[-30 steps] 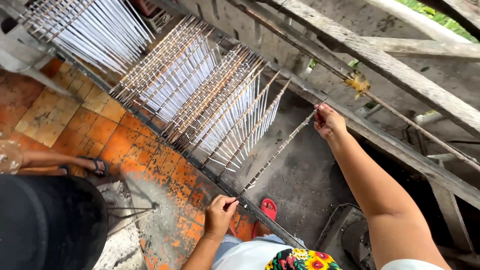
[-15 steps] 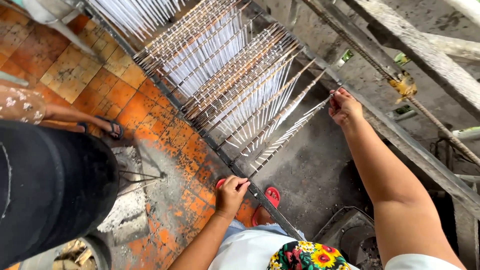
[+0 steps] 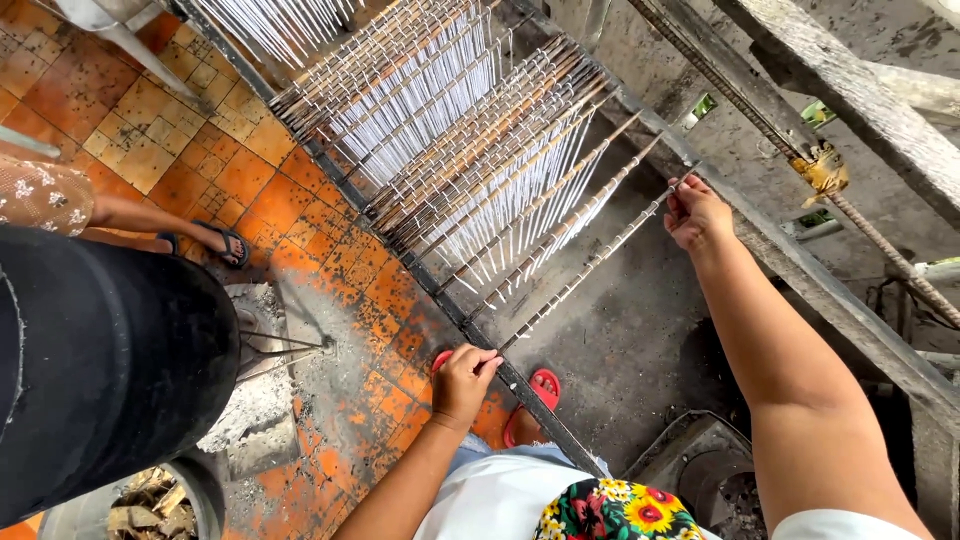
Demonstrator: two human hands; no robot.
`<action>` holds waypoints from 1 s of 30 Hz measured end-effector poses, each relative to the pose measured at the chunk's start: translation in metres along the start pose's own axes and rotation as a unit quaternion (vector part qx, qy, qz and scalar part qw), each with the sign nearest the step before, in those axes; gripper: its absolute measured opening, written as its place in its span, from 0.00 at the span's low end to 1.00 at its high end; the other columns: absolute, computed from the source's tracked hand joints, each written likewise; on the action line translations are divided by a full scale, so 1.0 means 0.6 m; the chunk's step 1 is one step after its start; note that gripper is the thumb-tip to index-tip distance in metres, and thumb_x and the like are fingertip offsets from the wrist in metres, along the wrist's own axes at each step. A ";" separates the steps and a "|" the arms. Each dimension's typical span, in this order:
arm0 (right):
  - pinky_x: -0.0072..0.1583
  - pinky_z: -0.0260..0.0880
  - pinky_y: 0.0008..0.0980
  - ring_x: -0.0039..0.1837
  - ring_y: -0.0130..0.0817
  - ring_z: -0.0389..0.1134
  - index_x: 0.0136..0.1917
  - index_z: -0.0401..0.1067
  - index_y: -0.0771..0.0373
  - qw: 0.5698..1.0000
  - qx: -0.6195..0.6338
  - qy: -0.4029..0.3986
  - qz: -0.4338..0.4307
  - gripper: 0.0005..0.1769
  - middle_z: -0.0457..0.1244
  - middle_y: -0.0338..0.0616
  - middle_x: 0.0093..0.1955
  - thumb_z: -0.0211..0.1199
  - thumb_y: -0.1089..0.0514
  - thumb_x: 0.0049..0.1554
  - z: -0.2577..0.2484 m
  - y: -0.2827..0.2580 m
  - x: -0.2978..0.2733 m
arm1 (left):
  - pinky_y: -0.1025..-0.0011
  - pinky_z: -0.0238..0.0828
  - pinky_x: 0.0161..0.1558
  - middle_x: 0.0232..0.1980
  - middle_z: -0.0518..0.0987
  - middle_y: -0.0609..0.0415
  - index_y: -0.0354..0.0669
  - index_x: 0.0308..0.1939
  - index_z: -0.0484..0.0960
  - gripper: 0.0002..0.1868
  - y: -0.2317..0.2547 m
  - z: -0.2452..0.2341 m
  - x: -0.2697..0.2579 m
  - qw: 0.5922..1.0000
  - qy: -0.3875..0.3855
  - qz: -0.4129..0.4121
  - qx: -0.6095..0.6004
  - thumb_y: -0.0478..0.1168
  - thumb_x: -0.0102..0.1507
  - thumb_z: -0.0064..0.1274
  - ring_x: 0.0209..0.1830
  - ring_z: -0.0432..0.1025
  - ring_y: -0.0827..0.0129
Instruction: Dipping racks of candle wicks into a vat of molten wax to build up candle layers.
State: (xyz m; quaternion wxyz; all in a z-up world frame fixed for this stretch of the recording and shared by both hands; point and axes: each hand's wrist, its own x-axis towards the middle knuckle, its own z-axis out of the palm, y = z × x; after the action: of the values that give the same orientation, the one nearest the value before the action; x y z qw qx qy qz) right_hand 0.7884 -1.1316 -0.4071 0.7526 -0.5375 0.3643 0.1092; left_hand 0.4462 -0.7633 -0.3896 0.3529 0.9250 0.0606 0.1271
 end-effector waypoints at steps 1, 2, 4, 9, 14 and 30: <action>0.56 0.61 0.42 0.48 0.25 0.70 0.57 0.68 0.37 1.000 -0.005 0.001 -0.001 0.13 0.73 0.25 0.53 0.62 0.56 0.62 0.002 -0.001 -0.006 | 0.75 0.72 0.42 0.32 0.84 0.72 0.63 0.33 0.88 0.06 0.001 -0.002 0.001 1.000 -0.003 0.001 -0.004 0.46 0.54 0.69 0.30 0.81 0.72; 0.56 0.61 0.42 0.49 0.25 0.70 0.57 0.68 0.37 1.000 -0.009 0.001 -0.002 0.13 0.73 0.25 0.53 0.62 0.56 0.62 0.003 -0.003 -0.012 | 0.75 0.73 0.42 0.31 0.83 0.71 0.63 0.33 0.88 0.06 0.002 -0.004 0.002 1.000 -0.007 0.002 -0.009 0.46 0.55 0.69 0.30 0.81 0.71; 0.56 0.61 0.42 0.49 0.26 0.70 0.57 0.68 0.37 1.000 -0.010 0.000 0.000 0.13 0.73 0.25 0.53 0.62 0.56 0.62 0.001 0.000 -0.004 | 0.74 0.73 0.42 0.32 0.84 0.70 0.62 0.33 0.88 0.06 0.010 -0.012 0.005 1.000 -0.008 0.004 -0.013 0.45 0.55 0.69 0.31 0.81 0.70; 0.56 0.62 0.43 0.49 0.27 0.70 0.59 0.69 0.40 1.000 -0.005 0.011 -0.005 0.14 0.72 0.27 0.51 0.63 0.55 0.61 0.000 0.001 -0.010 | 0.77 0.73 0.38 0.31 0.82 0.71 0.63 0.36 0.88 0.08 0.014 -0.019 0.008 1.000 -0.009 0.007 -0.011 0.47 0.54 0.70 0.30 0.80 0.73; 0.56 0.63 0.43 0.48 0.27 0.69 0.61 0.69 0.40 0.999 -0.005 0.034 -0.009 0.16 0.71 0.25 0.49 0.65 0.52 0.61 -0.018 0.013 -0.017 | 0.72 0.76 0.31 0.29 0.80 0.64 0.58 0.41 0.88 0.14 0.028 -0.030 0.009 0.999 -0.014 -0.004 -0.047 0.45 0.53 0.71 0.28 0.79 0.66; 0.49 0.70 0.22 0.53 0.28 0.66 0.58 0.68 0.55 0.912 0.082 -0.005 -0.402 0.14 0.65 0.41 0.53 0.63 0.66 0.61 -0.030 -0.064 -0.497 | 0.69 0.71 0.26 0.37 0.80 0.60 0.48 0.43 0.86 0.07 -0.020 -0.115 0.020 0.996 -0.044 0.050 -0.059 0.42 0.63 0.64 0.24 0.70 0.72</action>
State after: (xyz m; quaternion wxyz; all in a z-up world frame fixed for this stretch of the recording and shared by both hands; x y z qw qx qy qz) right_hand 0.5904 -1.0950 -0.1832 0.7762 -0.5741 0.1212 -0.2308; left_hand 0.4381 -0.7081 -0.3454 0.4027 0.9090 -0.0094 0.1068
